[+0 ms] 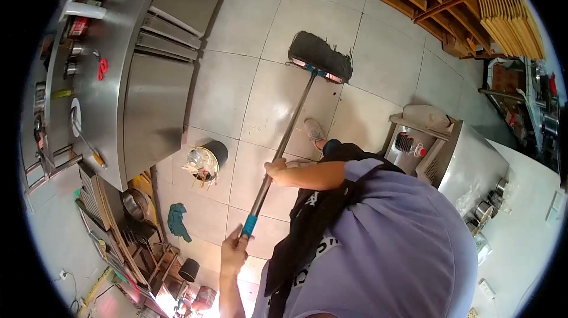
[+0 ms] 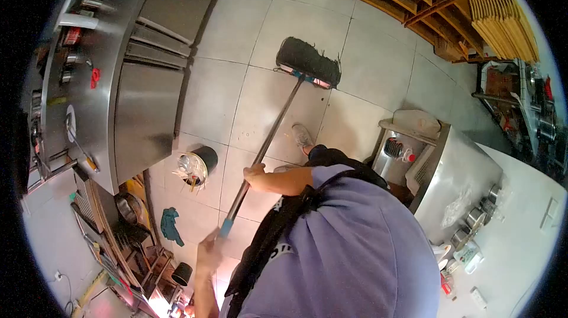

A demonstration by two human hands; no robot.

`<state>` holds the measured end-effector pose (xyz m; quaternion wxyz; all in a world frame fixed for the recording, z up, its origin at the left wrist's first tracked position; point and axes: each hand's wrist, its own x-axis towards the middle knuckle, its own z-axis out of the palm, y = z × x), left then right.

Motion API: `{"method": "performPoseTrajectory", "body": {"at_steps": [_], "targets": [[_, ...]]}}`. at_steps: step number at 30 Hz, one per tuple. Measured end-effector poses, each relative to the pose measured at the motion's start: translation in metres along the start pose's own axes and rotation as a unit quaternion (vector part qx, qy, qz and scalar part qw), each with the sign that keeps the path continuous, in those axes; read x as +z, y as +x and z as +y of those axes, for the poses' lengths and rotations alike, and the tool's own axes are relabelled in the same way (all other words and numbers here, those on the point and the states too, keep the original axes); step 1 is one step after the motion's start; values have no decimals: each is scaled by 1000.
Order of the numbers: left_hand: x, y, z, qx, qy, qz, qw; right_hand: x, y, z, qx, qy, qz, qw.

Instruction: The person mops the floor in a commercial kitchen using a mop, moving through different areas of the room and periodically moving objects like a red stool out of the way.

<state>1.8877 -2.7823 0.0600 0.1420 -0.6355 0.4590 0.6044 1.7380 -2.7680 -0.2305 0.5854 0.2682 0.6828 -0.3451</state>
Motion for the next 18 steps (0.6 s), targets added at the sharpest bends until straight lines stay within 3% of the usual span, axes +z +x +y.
{"method": "performPoseTrajectory", "body": {"at_steps": [1, 3, 5, 6, 8, 10, 13, 15, 18], "targets": [[5, 12, -10, 103, 78, 29, 991, -5, 5, 0, 4, -9, -40, 999], [12, 17, -11, 71, 80, 34, 994, -9, 9, 4, -10, -26, -27, 999], [22, 21, 2, -43, 22, 29, 998, -17, 13, 2, -14, -23, -48, 998], [23, 28, -8, 49, 85, 15, 995, -19, 13, -3, -15, -18, -59, 998], [33, 45, 1, 65, 45, -5, 997, -40, 6, -40, -15, 0, -70, 997], [51, 70, 13, 121, 62, -26, 990, -54, 29, -65, -48, -41, -11, 998], [97, 100, 71, 14, 58, -53, 997, -93, 52, -128, -122, -43, 84, 988], [136, 128, 109, 12, 62, -122, 991, -120, 121, -159, -139, -16, 77, 987], [208, 180, 162, 62, 10, -167, 984, -204, 159, -244, -183, 111, -98, 972]]}}
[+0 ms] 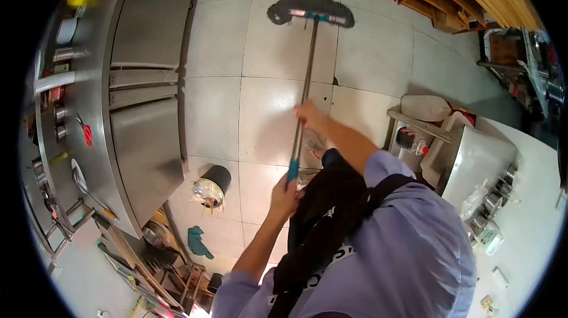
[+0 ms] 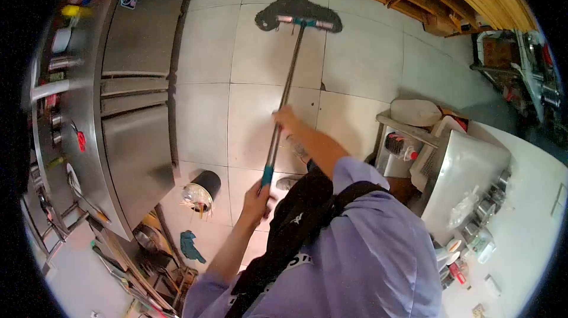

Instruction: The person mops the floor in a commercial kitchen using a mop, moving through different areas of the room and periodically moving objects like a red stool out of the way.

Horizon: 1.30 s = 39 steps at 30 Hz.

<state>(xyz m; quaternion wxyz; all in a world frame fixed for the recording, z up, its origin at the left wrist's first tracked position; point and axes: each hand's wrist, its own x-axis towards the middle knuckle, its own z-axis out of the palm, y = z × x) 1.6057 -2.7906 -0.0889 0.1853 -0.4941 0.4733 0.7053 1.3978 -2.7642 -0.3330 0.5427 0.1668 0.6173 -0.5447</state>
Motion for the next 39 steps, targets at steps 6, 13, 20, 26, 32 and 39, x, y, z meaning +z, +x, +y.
{"method": "performPoseTrajectory", "body": {"at_steps": [6, 13, 20, 26, 32, 39], "targets": [[76, 94, 73, -6, -49, -95, 994, -69, 81, -104, -114, -147, 233, 955], [69, 42, -16, -49, 17, -90, 995, -66, -8, -5, -80, -290, 246, 921], [-51, -84, -162, -63, 104, -76, 990, 18, -103, 188, -49, -299, 226, 926], [-152, -229, -304, -114, 173, -36, 978, 117, -265, 338, 78, -177, 155, 969], [-218, -375, -303, -118, 233, -8, 965, 196, -351, 434, 276, -28, -18, 961], [-209, -386, -327, -97, 137, 78, 983, 183, -350, 441, 287, 316, -59, 902]]}}
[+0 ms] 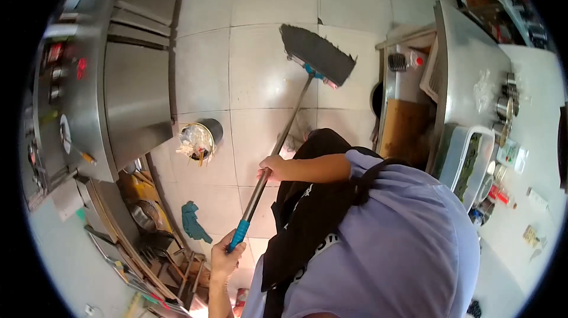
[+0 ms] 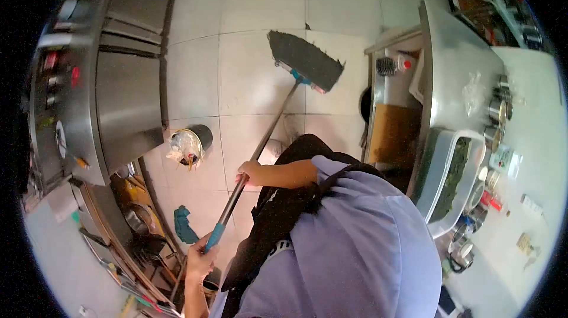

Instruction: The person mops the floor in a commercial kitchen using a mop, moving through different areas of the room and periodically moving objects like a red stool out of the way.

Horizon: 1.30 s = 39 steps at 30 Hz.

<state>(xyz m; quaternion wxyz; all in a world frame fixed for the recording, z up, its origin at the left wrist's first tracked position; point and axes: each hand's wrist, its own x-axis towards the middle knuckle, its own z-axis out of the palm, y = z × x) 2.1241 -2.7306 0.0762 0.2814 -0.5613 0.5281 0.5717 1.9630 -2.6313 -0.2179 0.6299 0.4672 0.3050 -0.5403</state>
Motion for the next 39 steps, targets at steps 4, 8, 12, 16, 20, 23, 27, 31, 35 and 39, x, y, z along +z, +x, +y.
{"method": "performPoseTrajectory", "body": {"at_steps": [4, 8, 12, 16, 20, 23, 27, 31, 35, 39], "targets": [[4, 24, -31, 13, -1, 14, 1000, -3, 1, 6, 1, -19, 51, 999], [19, 45, -23, 76, 90, 17, 993, -8, 17, -9, -27, -34, 115, 992], [58, 69, 41, 76, 138, -7, 987, -20, 18, -71, -110, -23, 138, 984], [102, 124, 60, 87, 90, -47, 991, -42, 0, -158, -181, 41, 129, 974], [172, 150, 113, 180, 127, -91, 971, -73, -15, -246, -262, -110, 187, 940], [216, 145, 146, 127, 89, -196, 968, -96, -28, -280, -420, -391, 458, 679], [216, 141, 124, 114, 131, -238, 956, -113, -38, -268, -353, -432, 442, 702], [162, 133, 50, 104, 188, -211, 953, -105, -35, -166, -351, -379, 414, 749], [81, 124, -61, 147, 250, -218, 932, -111, 13, -37, -387, -337, 414, 752], [7, 64, -135, 143, 328, -183, 916, -105, 60, 100, -396, -332, 401, 756]]}}
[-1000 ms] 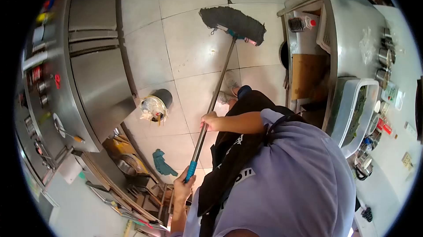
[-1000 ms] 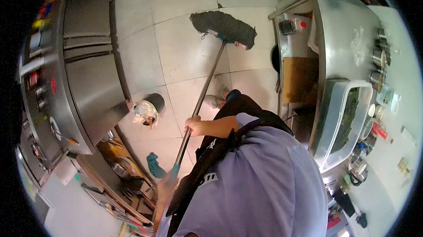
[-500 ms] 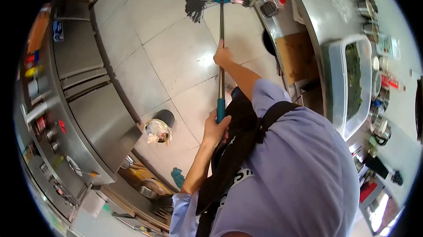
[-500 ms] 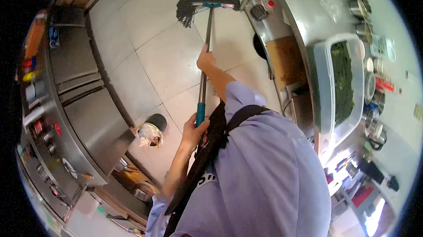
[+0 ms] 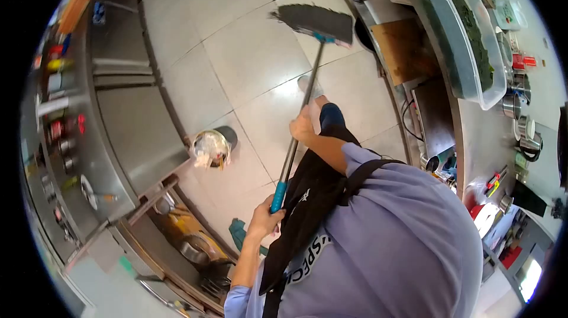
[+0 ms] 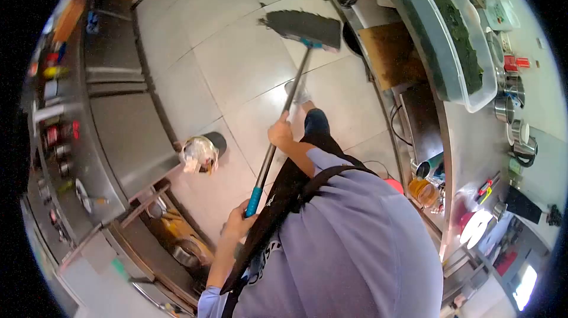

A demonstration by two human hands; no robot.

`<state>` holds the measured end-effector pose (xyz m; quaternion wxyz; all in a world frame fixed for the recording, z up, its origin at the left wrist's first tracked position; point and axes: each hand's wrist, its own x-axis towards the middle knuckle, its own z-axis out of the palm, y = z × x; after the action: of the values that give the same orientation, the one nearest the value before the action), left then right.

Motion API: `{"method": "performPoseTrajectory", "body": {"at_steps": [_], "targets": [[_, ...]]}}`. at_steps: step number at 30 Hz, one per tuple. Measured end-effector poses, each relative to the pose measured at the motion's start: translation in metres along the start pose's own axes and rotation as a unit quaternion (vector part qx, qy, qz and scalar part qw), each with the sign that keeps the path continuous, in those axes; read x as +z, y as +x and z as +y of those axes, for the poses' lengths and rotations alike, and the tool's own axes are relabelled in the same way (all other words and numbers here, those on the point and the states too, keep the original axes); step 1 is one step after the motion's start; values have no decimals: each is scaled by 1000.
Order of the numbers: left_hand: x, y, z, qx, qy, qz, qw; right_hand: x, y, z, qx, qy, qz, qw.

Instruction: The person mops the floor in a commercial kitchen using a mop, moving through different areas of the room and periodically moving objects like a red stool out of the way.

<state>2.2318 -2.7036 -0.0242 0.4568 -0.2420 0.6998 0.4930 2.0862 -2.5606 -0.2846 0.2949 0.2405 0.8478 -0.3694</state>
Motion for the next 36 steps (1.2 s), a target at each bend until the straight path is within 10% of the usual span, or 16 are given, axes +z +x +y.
{"method": "performPoseTrajectory", "body": {"at_steps": [8, 11, 15, 20, 23, 26, 36], "targets": [[-26, -142, -53, -106, -66, 16, 992, 95, -122, 40, 222, 135, -55, 964], [-14, -150, -76, -98, -211, 58, 971, 41, -167, 2, 247, 211, -131, 937], [14, -127, -59, 46, -168, 154, 973, 48, -138, 28, 247, 158, -130, 947], [6, -119, -26, -20, -71, 154, 985, 44, -115, 27, 211, 96, -126, 965], [27, -77, -103, 81, -203, 151, 964, 38, -78, 42, 207, 126, -136, 961], [40, -25, -49, 89, -229, 49, 968, -4, -23, 43, 130, 127, -88, 979], [45, 75, 56, -35, -228, 23, 973, -75, 107, 10, 145, 120, -30, 982]]}}
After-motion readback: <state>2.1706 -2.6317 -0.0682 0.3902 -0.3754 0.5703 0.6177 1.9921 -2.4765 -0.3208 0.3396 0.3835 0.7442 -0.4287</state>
